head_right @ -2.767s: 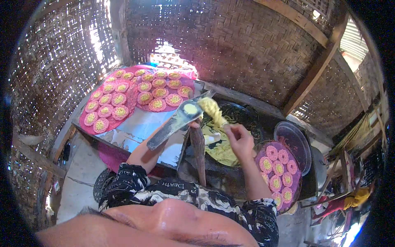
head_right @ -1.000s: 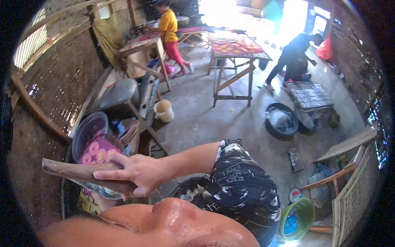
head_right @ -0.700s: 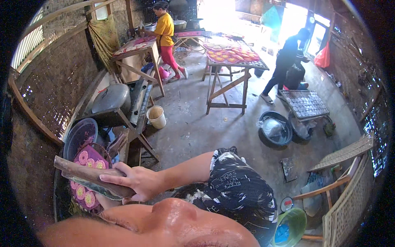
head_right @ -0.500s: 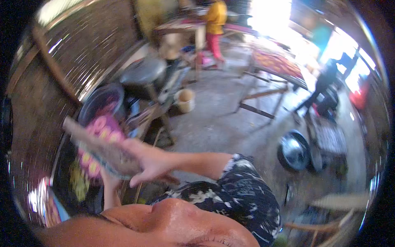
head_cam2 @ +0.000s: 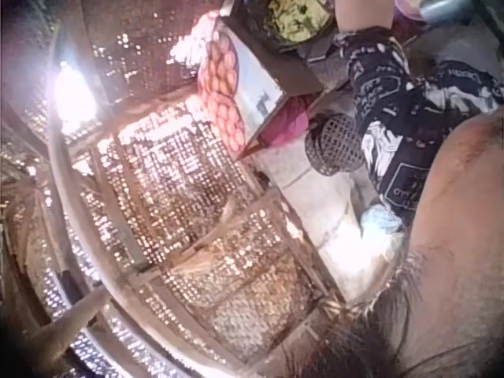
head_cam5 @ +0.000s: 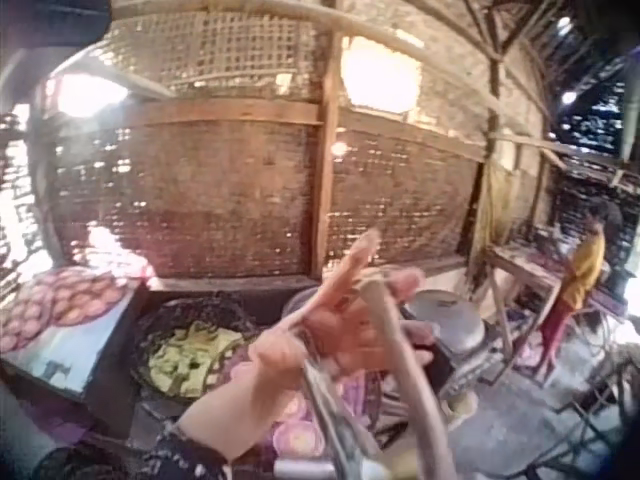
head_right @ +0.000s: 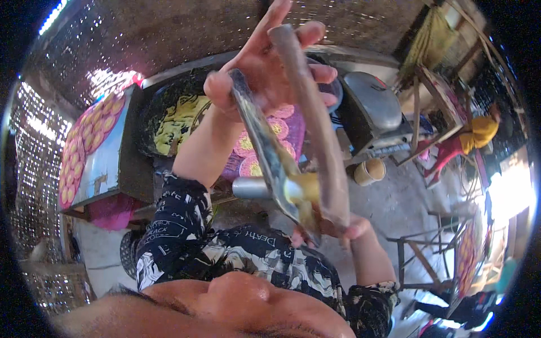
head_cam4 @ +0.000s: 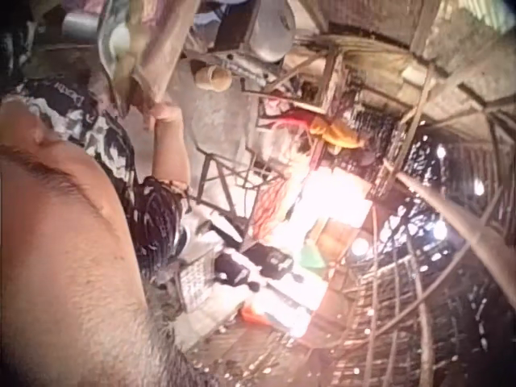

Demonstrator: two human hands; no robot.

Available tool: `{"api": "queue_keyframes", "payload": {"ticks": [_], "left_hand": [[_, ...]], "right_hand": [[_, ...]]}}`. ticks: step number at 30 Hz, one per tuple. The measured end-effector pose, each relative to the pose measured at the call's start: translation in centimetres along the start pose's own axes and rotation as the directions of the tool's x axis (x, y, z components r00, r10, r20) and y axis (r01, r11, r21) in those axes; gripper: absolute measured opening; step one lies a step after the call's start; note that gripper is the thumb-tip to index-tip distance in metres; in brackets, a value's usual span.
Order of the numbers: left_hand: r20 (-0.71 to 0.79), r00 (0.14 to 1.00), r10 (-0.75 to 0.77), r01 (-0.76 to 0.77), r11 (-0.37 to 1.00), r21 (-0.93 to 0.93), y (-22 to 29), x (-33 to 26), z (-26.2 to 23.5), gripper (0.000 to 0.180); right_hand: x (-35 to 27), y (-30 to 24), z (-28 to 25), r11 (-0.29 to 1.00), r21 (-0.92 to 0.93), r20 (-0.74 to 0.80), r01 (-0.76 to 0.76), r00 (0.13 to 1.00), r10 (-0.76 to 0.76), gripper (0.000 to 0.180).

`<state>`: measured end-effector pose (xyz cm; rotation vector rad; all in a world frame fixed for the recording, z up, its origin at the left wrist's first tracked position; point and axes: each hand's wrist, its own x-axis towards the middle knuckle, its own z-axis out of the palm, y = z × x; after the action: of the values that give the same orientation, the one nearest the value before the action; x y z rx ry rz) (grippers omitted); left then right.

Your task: The person uses a metal mold and a wooden stick to form and arrange dough shapes on a circular mesh tray.

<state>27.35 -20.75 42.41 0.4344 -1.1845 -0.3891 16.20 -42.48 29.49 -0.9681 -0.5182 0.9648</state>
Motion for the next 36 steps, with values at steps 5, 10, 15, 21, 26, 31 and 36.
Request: {"api": "queue_keyframes", "payload": {"ticks": [5, 10, 15, 21, 26, 31, 36], "left_hand": [[0.078, 0.997, 0.021, -0.035, 0.982, 0.183, 0.6, 1.8, -2.6, 0.076], [-0.439, 0.895, 0.077, -0.115, 0.992, -0.060, 0.4, 3.0, -6.2, 0.057], [-0.452, 0.884, 0.118, -0.243, 0.943, -0.229, 0.2, 1.3, -16.9, 0.050], [-0.625, 0.753, 0.207, -0.332, 0.939, -0.089, -1.1, -2.8, -24.7, 0.061], [-0.659, 0.702, 0.270, -0.404, 0.913, -0.056, -0.5, -4.7, -27.4, 0.053], [-0.755, 0.577, 0.312, -0.429, 0.902, 0.044, -0.2, -6.7, -28.2, 0.047], [-0.757, 0.500, 0.421, -0.395, 0.889, 0.234, 0.3, -7.1, -27.6, 0.043]], "right_hand": [[-2.5, -4.8, -2.9, 0.959, -0.273, -0.112, -0.073, 0.993, 0.043, 0.126], [-1.5, -10.5, -5.3, 0.950, -0.242, -0.209, -0.198, 0.967, 0.148, 0.123], [2.9, -14.0, -8.9, 0.925, -0.321, -0.253, -0.201, 0.960, 0.121, 0.108], [7.4, -15.2, -17.1, 0.910, -0.208, -0.262, -0.358, 0.917, 0.301, 0.086], [11.0, -16.2, -20.8, 0.860, -0.322, -0.250, -0.395, 0.912, 0.325, 0.071], [13.1, -16.3, -22.3, 0.814, -0.375, -0.210, -0.444, 0.896, 0.392, 0.073], [14.4, -16.5, -22.5, 0.758, -0.480, -0.249, -0.442, 0.897, 0.365, 0.069]]}}
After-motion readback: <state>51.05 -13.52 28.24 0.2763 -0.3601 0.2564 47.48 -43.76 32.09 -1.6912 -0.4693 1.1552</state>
